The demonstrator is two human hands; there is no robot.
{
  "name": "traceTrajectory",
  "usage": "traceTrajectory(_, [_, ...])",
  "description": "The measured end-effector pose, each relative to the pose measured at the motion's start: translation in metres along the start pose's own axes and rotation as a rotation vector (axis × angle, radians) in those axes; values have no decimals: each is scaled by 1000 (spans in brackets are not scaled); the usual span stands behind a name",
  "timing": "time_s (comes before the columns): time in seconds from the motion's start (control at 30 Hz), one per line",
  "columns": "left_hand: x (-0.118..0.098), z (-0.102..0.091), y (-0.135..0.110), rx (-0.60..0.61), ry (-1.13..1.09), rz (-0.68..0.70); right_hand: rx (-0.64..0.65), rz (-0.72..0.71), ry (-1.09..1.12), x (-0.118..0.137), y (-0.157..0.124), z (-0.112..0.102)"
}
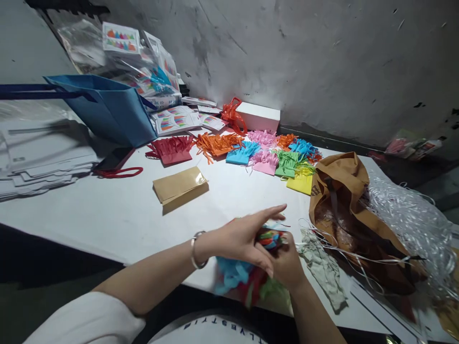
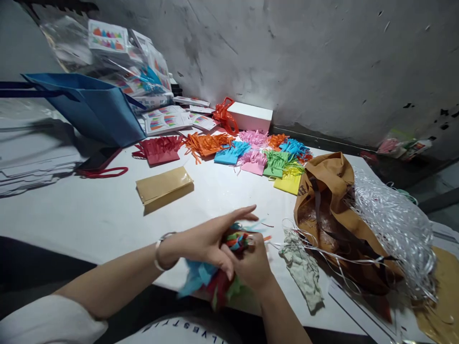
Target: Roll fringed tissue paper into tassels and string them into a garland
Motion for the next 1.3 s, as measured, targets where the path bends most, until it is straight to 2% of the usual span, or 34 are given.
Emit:
traceTrajectory(0.1, [30,25,1,-49,-438,-56,-66,58,105,10,-3,-2])
traceTrajectory(0.17, [47,36,-2,-126,-585,-105,-139,50,61,14,-3,-6])
traceTrajectory(0.27, [62,46,-6,-241,-726,-120,-222,-64,-145,17,0,-10])
traceTrajectory(0.4, [70,57,-9,-342,-825,-81,-325,-241,-425,14,3,-4])
traceTrajectory(0.53, [78,66,-15,-391,-884,-188,-394,-235,-459,5,4,4])
traceTrajectory(0.63, [73,65,-18,-338,-852,-249,-405,-202,-413,6,5,5])
traceTrajectory(0.77, [59,51,-14,-285,-723,-215,-302,-129,-316,10,11,0])
traceTrajectory(0.87, [56,45,-13,-249,-718,-208,-252,-96,-306,11,14,-4])
traceTrajectory(0.97, [65,52,-16,-207,-820,-242,-294,-97,-357,7,11,-6])
traceTrajectory(1.13, [97,70,-31,-144,-984,-454,-374,-171,-433,1,2,-2])
traceTrajectory(1.2, [103,65,-37,-91,-988,-475,-377,-212,-395,4,-1,-3])
traceTrajectory(1.3, [101,41,-40,50,-987,-490,-305,-230,-304,10,-1,-10])
Point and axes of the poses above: each hand's wrist, its own y-axis towards the middle knuckle, its own z-axis out of the palm, x = y × z, the point moved 5 cm from there along y, towards the middle knuckle, and after that the axes turned 1 degree about -z, right-handed, at the moved point
